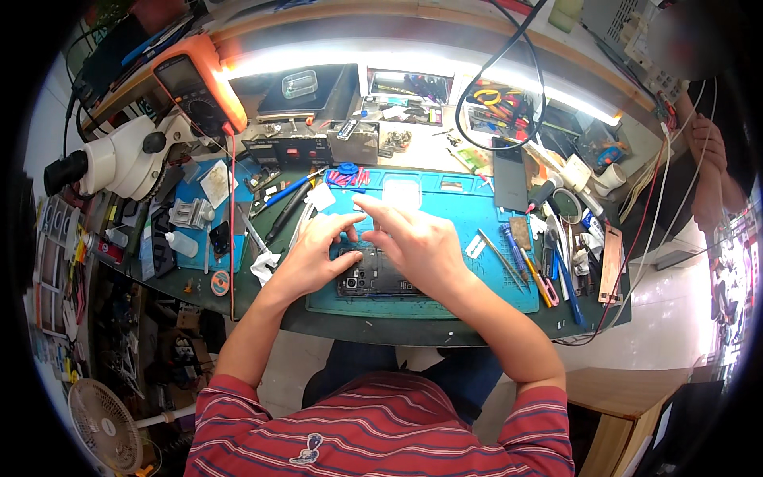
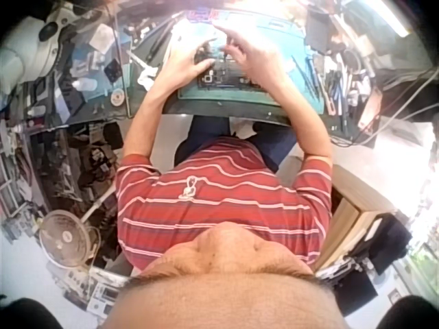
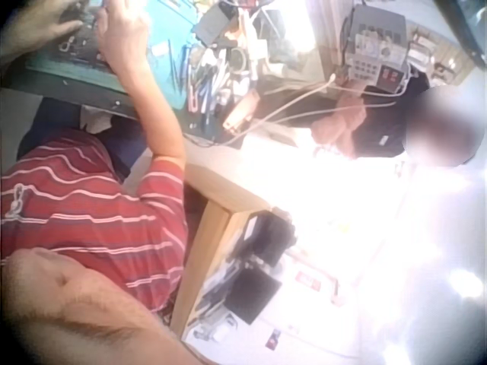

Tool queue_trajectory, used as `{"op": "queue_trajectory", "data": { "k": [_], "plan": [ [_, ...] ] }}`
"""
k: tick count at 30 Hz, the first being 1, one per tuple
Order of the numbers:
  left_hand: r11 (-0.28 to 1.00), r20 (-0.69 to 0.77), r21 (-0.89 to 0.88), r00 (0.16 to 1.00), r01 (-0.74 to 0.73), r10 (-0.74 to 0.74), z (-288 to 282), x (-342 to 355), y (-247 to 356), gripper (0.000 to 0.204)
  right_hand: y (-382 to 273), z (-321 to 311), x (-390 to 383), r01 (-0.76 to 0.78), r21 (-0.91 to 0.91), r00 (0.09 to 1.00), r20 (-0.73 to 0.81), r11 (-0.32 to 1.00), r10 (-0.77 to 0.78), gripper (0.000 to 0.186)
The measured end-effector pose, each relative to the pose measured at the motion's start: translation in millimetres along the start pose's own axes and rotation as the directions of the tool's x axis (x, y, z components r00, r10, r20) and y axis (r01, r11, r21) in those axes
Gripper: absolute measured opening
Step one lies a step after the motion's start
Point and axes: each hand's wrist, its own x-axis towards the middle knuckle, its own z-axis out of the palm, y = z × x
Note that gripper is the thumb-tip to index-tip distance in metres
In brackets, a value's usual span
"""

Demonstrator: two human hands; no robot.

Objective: The person works on a disassembled smartphone on a blue mat, using a small screwdriver to adjust internal components. They then pick up the phone, turn it over, and press the power button to test the screen, which lights up. Finally, they place the phone back down and continue working on the internal components with the screwdriver.

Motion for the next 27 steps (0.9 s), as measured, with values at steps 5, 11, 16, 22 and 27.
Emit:
{"op": "queue_trajectory", "data": {
  "k": [5,11,16,22,27],
  "plan": [
    [1.000,0.007,-0.019,1.000,0.000,0.000,0,2,0,0.060,-1,3,-2,-0.070,0.093,0.998,0.006,0.993,0.070,0.063],
    [1.000,0.020,-0.021,1.000,0.010,-0.009,-3,1,1,0.057,20,-10,3,-0.021,0.275,0.970,-0.228,0.961,0.087,0.053],
    [0.980,-0.238,0.163,0.959,-0.116,0.153,-13,38,6,0.028,84,-23,-8,-0.188,0.465,0.777,-0.468,0.865,0.421,0.044],
    [0.991,-0.316,0.132,0.947,-0.011,0.052,7,64,-7,0.018,87,-5,-8,-0.178,0.461,0.823,-0.414,0.869,0.388,0.047],
    [0.931,-0.365,0.352,0.902,-0.094,0.230,11,67,-20,0.023,90,15,-6,-0.033,0.368,0.859,-0.464,0.929,0.214,0.048]
  ]
}}
